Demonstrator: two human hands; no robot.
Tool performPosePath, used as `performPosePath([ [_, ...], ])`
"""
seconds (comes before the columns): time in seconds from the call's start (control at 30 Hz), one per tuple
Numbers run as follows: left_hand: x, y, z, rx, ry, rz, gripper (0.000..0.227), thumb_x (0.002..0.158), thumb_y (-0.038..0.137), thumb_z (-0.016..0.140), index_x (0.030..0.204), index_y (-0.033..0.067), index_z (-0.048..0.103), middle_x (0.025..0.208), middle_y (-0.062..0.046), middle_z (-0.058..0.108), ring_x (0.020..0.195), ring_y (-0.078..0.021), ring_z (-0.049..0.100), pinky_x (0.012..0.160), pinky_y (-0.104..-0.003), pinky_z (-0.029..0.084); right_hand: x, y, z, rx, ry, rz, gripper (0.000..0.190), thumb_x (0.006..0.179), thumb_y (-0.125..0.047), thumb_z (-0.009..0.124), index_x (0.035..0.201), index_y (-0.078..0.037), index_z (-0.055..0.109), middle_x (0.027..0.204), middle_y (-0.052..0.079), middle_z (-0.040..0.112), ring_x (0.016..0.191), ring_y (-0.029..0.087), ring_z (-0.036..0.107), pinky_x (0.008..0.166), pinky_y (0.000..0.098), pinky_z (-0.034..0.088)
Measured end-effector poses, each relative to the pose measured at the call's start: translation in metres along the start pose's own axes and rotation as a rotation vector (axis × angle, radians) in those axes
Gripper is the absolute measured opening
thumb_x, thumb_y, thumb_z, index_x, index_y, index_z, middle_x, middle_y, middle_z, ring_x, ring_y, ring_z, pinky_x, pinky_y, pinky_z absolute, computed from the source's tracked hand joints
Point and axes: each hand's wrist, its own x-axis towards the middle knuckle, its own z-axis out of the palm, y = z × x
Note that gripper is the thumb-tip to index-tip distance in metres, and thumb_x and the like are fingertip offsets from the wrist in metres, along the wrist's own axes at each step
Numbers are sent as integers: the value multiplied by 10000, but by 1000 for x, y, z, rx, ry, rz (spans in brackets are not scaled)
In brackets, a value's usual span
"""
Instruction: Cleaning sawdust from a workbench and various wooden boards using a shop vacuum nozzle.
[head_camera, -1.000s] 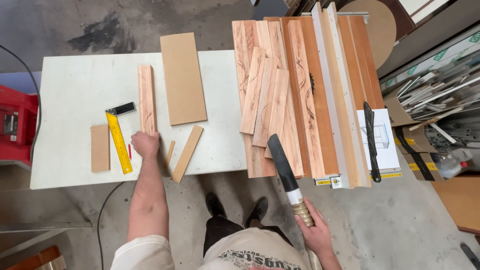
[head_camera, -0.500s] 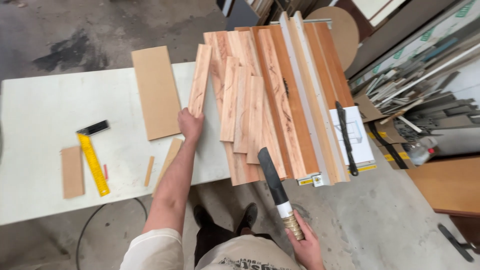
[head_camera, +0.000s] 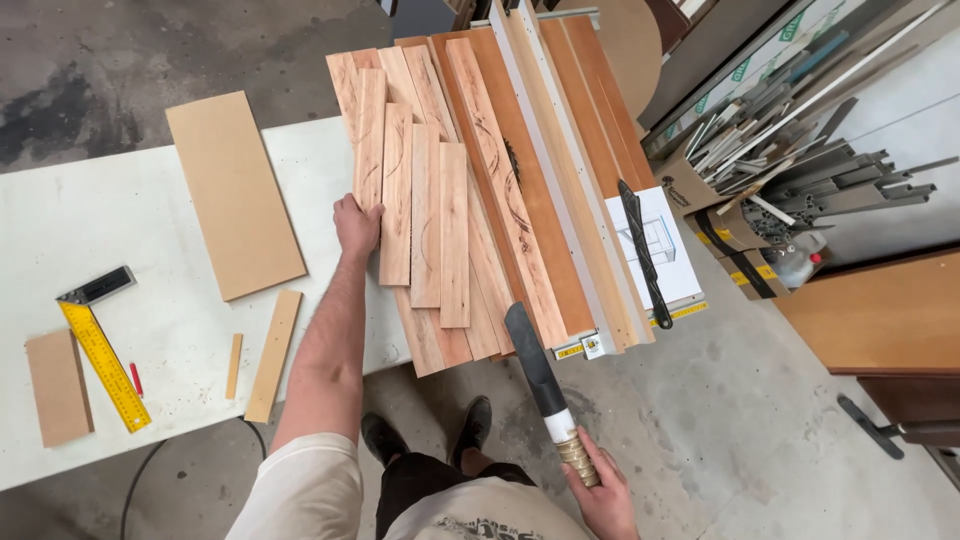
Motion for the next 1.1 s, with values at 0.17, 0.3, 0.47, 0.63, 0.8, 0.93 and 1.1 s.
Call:
performPosePath([
  [0.17,18,-5,-6,-73,-79,81,371,838,239,682,1134,34,590,1159,-158,620,1050,-323,608,889,-455,505,16,-14,-10,-47,-76,-7,663,871,-315,754,1502,-307,550,1271,-51,722,1150,114,666,947,288,519],
  [0.3,2,7,-27,-161,-238,121,579,773,318,573,1336,191,608,1267,-64,719,1122,-231,664,940,-367,493,20,-40,-16,-72,-113,45,645,866,-339,747,1486,-315,570,1332,-33,719,1199,138,667,1010,302,497],
  [0.47,-19,-77,30,-97,106,231,540,852,345,751,1223,36,511,1171,-197,579,1111,-369,548,1004,-463,420,40,-29,-1,-112,-183,-120,685,826,-399,751,1479,-286,579,1422,16,663,1282,192,638,1056,332,477],
  [0.63,-203,-101,-43,54,79,-2,324,951,332,569,1068,110,773,1091,-129,775,1058,-346,710,903,-440,516,55,-63,13,-61,-294,-168,670,801,-332,780,1450,-310,616,1386,24,691,1210,194,678,1022,316,497],
  [0.8,-266,-181,-163,230,282,-367,276,864,239,559,963,144,797,996,-86,786,944,-351,714,787,-469,544,62,-81,34,-132,-423,-225,701,832,-429,719,1505,-413,521,1421,25,658,1183,226,672,980,379,526],
  [0.93,-240,-204,-227,253,286,-356,206,869,208,588,911,89,751,949,-113,764,891,-348,698,745,-477,532,44,-109,55,-96,-408,-249,710,838,-396,735,1515,-369,523,1425,41,647,1241,225,642,1004,369,499],
  [1.1,-196,-195,-241,364,53,-322,243,890,228,683,1034,32,692,1082,-147,649,926,-325,653,742,-468,565,3,-154,92,-147,-337,-101,710,846,-400,722,1520,-429,501,1422,15,642,1232,219,642,1025,400,496],
])
